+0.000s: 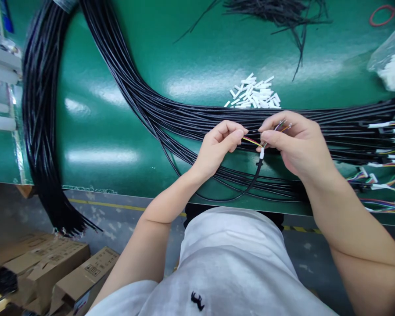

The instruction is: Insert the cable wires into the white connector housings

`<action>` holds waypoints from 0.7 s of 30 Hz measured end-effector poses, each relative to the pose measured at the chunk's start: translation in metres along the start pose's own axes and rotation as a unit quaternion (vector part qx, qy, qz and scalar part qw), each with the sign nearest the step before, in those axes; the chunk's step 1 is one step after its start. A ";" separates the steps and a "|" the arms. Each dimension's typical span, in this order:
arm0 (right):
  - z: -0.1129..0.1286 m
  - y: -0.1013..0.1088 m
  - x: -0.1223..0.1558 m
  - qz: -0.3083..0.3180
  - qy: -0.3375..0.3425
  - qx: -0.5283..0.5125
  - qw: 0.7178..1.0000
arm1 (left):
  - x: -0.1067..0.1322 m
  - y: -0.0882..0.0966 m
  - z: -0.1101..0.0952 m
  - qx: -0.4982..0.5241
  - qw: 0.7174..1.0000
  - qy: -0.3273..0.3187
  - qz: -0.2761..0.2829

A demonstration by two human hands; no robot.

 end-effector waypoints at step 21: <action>0.011 -0.003 0.001 0.092 0.083 0.201 0.972 | 0.004 -0.004 -0.004 -0.133 0.988 -0.072 0.045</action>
Point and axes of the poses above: each hand's wrist, its own x-axis away from the middle knuckle, its own y-axis out of the back of the hand, z = x × y, the point moved 4 cm from there along -x, towards the middle knuckle, and after that the axes turned 15 degrees about y, right-handed, at the moved point
